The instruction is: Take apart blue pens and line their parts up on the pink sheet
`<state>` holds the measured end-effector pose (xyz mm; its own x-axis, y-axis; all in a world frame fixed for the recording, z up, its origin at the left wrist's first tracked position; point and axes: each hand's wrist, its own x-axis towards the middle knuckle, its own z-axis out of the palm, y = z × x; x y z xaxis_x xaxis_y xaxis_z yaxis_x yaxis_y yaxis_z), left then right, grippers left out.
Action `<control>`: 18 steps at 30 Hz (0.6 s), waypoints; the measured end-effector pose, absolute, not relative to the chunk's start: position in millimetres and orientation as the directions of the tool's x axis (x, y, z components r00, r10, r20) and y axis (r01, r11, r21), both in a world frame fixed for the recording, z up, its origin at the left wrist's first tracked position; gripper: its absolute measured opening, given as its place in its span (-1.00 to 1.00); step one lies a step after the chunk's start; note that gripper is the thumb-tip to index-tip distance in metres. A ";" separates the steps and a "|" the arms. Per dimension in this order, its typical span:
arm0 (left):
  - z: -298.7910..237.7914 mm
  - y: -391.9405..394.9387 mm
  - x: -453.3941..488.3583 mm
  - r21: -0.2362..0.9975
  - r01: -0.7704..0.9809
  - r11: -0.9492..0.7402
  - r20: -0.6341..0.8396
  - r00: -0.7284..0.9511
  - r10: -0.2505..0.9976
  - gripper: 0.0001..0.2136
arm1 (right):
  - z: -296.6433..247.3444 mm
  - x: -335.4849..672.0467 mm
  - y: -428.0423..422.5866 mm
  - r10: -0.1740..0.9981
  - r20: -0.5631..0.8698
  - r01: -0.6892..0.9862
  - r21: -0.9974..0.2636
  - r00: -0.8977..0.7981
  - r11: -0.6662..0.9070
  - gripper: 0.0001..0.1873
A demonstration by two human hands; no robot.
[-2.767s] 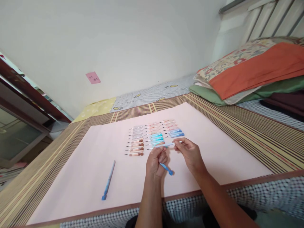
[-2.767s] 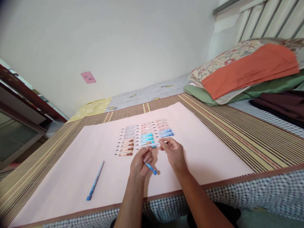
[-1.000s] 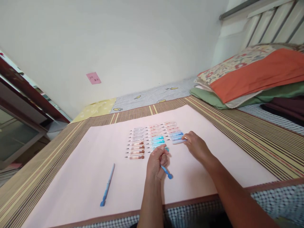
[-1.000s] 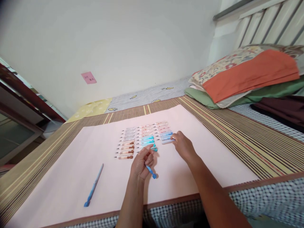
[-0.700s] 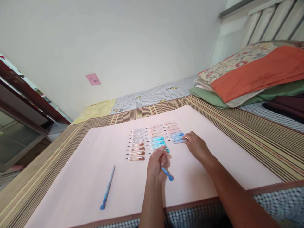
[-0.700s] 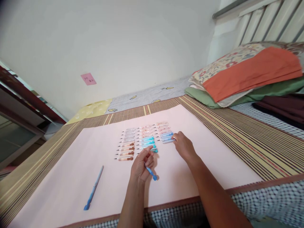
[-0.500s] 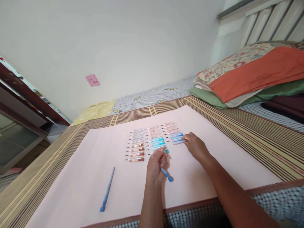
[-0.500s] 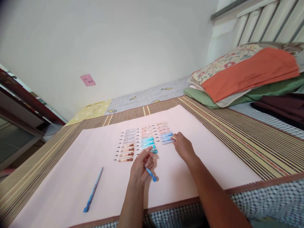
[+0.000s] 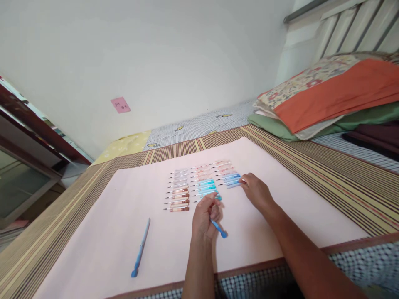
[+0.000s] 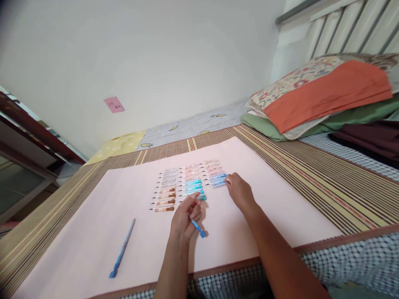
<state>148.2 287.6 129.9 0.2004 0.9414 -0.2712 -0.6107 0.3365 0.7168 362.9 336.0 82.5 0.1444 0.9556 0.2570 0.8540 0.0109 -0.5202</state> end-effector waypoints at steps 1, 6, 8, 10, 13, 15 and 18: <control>129.4 287.7 148.1 0.717 -0.610 0.337 -0.270 0.202 0.941 -0.56 | 82.6 362.6 335.9 0.955 0.257 0.854 -0.521 0.145 0.010 -0.88; 126.0 288.8 146.5 0.721 -0.608 0.333 -0.264 0.203 0.943 -0.54 | 88.6 360.6 333.1 0.948 0.270 0.846 -0.533 0.171 -0.001 -0.92; 125.2 289.0 146.0 0.722 -0.609 0.327 -0.261 0.198 0.945 -0.55 | 96.5 360.7 329.9 0.928 0.316 0.832 -0.555 0.198 0.011 -0.82; 124.9 288.9 146.1 0.723 -0.613 0.319 -0.255 0.192 0.948 -0.56 | 107.5 361.5 325.7 0.897 0.378 0.797 -0.601 0.228 0.050 -0.72; 125.1 288.5 146.8 0.718 -0.620 0.315 -0.250 0.192 0.949 -0.57 | 123.8 363.6 319.7 0.869 0.367 0.616 -0.782 0.332 0.095 -0.64; 125.6 288.4 147.3 0.718 -0.618 0.320 -0.254 0.196 0.947 -0.59 | 129.6 365.0 316.8 0.866 0.285 0.422 -0.902 0.410 0.097 -0.56; 127.1 288.2 147.7 0.720 -0.615 0.324 -0.259 0.195 0.946 -0.60 | 125.6 367.1 315.4 0.857 0.245 0.346 -0.934 0.452 0.084 -0.47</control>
